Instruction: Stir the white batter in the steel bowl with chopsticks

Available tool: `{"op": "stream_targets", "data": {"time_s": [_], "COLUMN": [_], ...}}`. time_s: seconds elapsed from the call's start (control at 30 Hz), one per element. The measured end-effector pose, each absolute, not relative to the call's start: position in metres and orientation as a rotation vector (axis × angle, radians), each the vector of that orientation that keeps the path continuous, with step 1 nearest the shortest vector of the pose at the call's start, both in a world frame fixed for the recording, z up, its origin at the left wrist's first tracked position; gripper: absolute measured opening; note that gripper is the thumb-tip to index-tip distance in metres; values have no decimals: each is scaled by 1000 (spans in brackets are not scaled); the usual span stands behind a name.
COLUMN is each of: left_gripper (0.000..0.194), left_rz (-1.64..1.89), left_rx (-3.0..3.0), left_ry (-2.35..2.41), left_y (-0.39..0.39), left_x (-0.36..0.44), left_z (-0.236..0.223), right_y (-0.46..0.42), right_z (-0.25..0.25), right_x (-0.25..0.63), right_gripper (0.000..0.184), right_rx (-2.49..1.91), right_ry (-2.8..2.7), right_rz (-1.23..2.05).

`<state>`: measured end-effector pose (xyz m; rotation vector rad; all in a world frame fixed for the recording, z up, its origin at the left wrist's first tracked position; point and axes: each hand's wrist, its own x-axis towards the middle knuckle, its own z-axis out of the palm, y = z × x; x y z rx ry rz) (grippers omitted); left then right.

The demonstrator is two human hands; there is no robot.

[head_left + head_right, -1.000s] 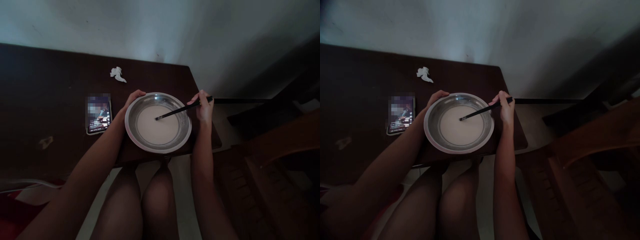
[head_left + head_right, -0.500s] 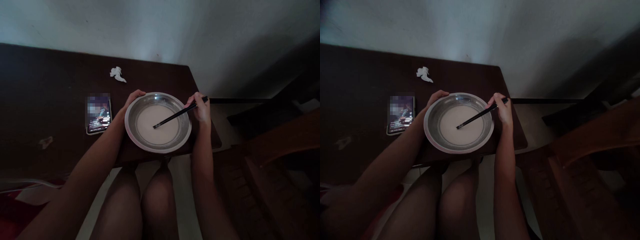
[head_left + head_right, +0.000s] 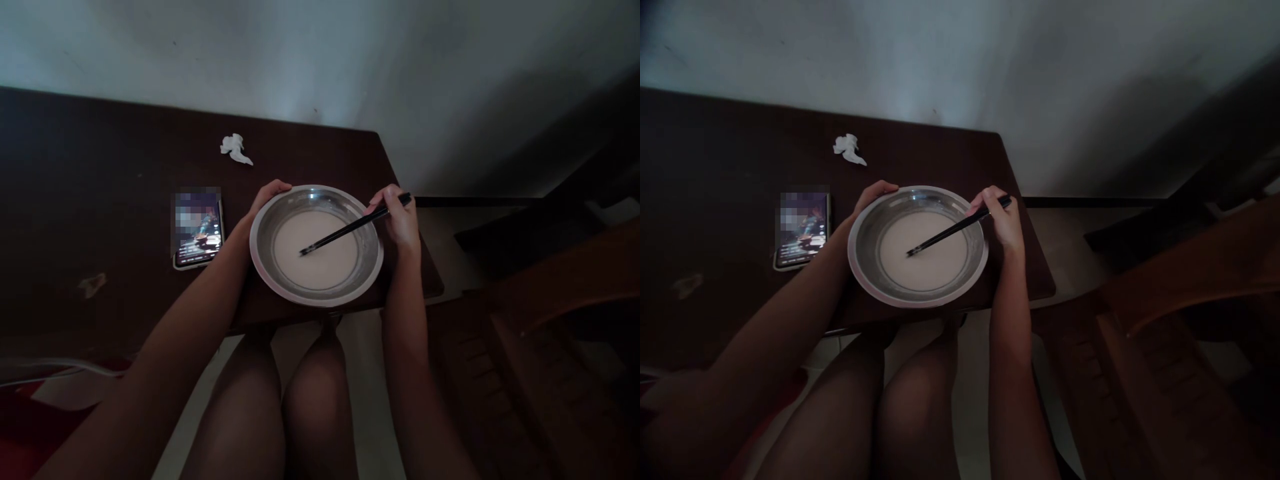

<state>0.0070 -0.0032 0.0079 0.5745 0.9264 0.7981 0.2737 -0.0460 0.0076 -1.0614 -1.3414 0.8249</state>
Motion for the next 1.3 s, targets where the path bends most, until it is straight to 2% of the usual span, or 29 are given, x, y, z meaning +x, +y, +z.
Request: {"op": "stream_targets", "data": {"time_s": [0.2, 0.37, 0.67, 0.8, 0.97, 1.17, 1.3], "left_gripper": [29, 28, 38, 38, 33, 30, 31], "left_rz": [779, 782, 802, 816, 796, 800, 793], "left_rx": [578, 568, 634, 633, 614, 606, 602], "left_ry": [926, 935, 998, 978, 939, 966, 971], "left_y": [-4, -4, 5, 6, 4, 4, 2], "left_x": [6, 5, 6, 7, 6, 6, 6], "left_z": [7, 6, 1, 1, -1, 0, 3], "right_y": [-45, -46, -45, -46, -44, -47, -47], "right_z": [9, 6, 9, 7, 8, 8, 8], "right_x": [277, 276, 277, 276, 277, 277, 278], "right_gripper": [49, 48, 56, 50, 51, 49, 46], "right_rx": [-1096, -1024, -1068, -1043, -1058, -1062, -1059], "right_ry": [-1182, -1320, -1207, -1344, -1230, -1338, -1294], "right_rz": [678, 843, 722, 832, 691, 814, 753]}}
